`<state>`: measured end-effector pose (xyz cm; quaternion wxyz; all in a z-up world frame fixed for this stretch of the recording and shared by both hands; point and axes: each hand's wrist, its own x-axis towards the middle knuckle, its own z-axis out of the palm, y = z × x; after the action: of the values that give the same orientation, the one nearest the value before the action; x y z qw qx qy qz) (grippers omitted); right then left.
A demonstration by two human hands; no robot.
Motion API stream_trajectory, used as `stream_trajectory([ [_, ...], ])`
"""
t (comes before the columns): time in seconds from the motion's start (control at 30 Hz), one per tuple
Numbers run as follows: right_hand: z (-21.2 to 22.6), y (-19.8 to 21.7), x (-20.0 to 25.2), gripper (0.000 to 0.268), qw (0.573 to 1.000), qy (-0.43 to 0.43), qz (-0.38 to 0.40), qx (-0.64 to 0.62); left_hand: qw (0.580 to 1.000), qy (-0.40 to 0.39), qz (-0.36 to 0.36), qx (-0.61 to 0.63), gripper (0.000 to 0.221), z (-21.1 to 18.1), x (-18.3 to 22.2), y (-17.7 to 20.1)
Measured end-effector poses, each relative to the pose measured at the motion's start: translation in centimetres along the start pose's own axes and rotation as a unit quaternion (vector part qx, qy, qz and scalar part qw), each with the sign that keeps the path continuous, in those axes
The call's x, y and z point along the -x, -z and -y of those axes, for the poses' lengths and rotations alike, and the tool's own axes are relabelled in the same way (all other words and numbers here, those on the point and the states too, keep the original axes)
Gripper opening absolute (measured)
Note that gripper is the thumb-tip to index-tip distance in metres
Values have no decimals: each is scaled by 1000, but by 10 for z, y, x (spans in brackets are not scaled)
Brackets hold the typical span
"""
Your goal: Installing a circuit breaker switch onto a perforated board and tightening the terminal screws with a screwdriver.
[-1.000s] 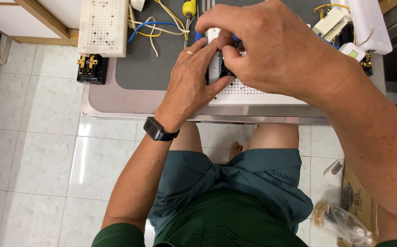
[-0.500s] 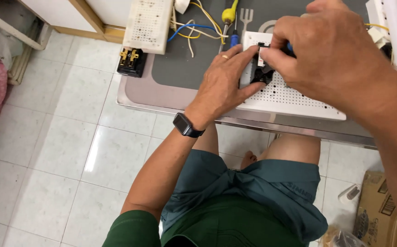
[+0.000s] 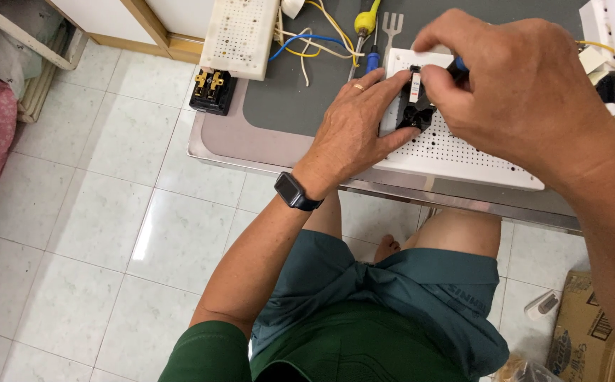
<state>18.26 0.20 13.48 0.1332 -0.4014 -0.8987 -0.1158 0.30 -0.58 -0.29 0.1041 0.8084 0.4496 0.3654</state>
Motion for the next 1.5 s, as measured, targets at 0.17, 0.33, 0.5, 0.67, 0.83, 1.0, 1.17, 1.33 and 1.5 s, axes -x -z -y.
stream_trajectory([
  [0.17, 0, 4, -4, 40, 998, 18, 42, -32, 1000, -2, 11, 18, 67, -4, 0, 6],
  [0.33, -6, -5, -1, 17, 999, 41, -24, 17, 1000, 1, 28, 5, 71, -2, -1, 3],
  [0.5, 1, 13, -7, 29, 990, 81, 7, -117, 1000, -17, 12, 6, 71, -2, -2, 2],
  [0.67, -6, 1, -6, 6, 988, 109, -85, -64, 999, -6, 26, 21, 73, -6, -3, 4],
  [0.83, 5, 15, -13, 33, 959, 135, -13, -250, 1000, -8, 14, 22, 65, -9, -6, 7],
  [1.0, -2, 4, -9, 27, 980, 112, -58, -156, 999, -2, 30, 39, 56, -13, -8, 12],
  [1.17, -1, 14, -8, 35, 978, 90, 28, -185, 999, 2, 30, 35, 64, -13, -8, 12],
  [1.33, -2, 9, -6, 45, 987, 90, -32, -130, 999, 2, 25, 26, 64, -10, -7, 8],
  [1.5, 0, 9, -9, 27, 982, 132, -24, -130, 999, -5, 28, 31, 60, -15, -8, 14],
])
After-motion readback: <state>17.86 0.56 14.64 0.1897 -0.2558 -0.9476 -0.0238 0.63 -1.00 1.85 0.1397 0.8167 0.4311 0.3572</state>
